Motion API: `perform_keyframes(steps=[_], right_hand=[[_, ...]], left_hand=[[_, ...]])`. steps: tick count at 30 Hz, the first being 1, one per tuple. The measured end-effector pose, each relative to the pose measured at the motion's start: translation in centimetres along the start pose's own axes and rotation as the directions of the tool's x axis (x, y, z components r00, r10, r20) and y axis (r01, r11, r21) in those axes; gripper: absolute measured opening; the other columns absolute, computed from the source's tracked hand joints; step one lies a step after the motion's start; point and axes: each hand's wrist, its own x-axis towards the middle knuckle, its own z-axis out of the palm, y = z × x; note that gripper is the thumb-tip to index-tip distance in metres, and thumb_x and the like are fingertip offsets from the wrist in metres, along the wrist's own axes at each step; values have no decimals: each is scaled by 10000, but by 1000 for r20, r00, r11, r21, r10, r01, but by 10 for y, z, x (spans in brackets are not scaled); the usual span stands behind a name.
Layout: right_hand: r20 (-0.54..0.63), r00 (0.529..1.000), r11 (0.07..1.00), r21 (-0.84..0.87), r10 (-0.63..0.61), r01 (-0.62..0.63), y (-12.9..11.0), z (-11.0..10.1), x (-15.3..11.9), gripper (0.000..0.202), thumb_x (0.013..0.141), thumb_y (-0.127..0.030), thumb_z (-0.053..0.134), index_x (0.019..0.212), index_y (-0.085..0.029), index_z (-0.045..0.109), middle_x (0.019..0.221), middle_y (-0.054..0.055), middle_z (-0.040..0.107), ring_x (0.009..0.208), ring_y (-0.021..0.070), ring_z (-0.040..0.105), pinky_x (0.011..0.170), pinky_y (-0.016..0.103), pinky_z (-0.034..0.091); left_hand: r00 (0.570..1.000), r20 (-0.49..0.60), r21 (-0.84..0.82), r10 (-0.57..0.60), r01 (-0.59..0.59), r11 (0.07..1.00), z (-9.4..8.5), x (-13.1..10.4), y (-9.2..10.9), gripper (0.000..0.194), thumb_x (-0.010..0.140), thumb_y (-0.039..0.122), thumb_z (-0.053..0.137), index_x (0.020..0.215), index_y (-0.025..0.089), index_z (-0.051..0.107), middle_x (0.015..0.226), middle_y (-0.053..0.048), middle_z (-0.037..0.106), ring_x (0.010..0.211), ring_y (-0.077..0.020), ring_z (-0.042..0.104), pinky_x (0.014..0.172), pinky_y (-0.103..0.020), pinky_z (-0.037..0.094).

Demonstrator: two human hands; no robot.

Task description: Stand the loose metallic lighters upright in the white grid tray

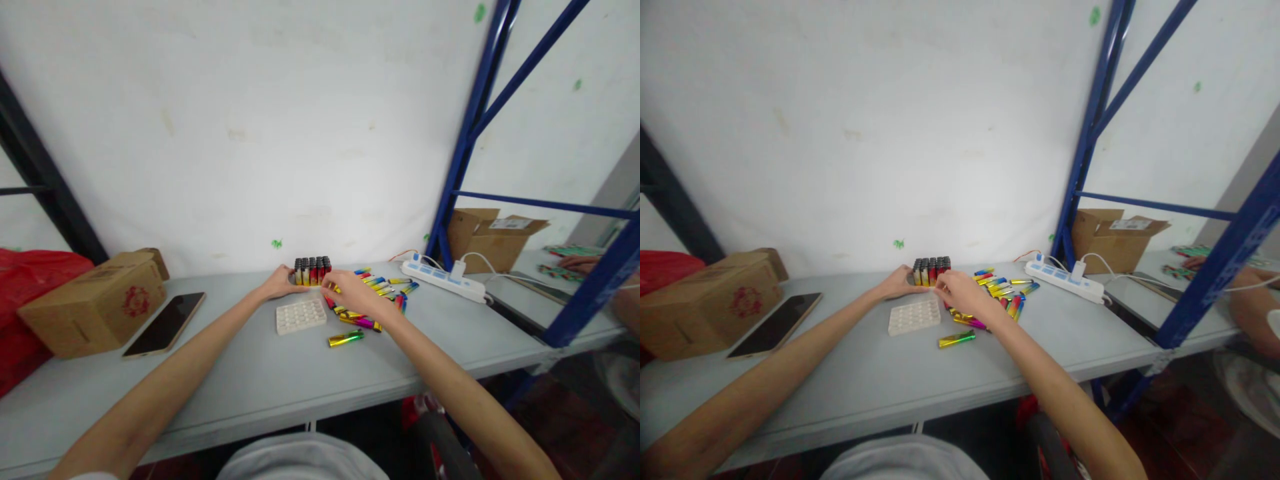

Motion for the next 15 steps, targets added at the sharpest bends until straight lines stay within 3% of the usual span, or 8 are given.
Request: perform_keyframes(steps=[3,6,9,13,15], right_hand=[[81,980,981,-84,179,-173,10,-4,10,152,1053,-219,623,1052,-133,748,1072,127,797,982,221,732,861,286,489],[192,937,949,-187,290,-256,6,6,16,254,1031,-379,681,1102,-143,744,1115,165,797,1032,276,751,850,315,508],[197,911,920,-234,361,-314,-3,22,19,427,1017,-497,686,1241,-134,700,1215,209,771,1114,322,743,862,346,530],[186,904,914,-208,385,-347,-2,30,20,387,1023,-432,688,1275,-137,694,1232,199,774,1145,308,743,887,334,535],[193,900,916,-176,391,-360,2,30,19,337,1046,-419,653,1223,-140,724,1211,194,785,1135,295,751,892,323,534]], left_hand=[[999,-23,67,36,-34,997,2,-2,4,717,598,837,818,859,174,741,851,-71,743,900,-296,663,760,-352,529],[999,-27,113,29,-26,993,4,-6,5,785,609,877,775,951,171,753,960,-106,771,1029,-345,685,864,-378,553],[999,-36,161,-1,7,987,1,-18,1,883,669,926,679,1098,157,744,1163,-166,773,1189,-393,670,993,-424,543],[998,22,194,-62,56,979,-21,-50,-8,987,770,943,548,1289,115,689,1445,-258,662,1369,-431,599,1157,-490,467],[993,93,193,-74,55,980,-35,-72,-8,952,813,921,532,1331,135,678,1474,-237,652,1373,-404,608,1191,-478,444]])
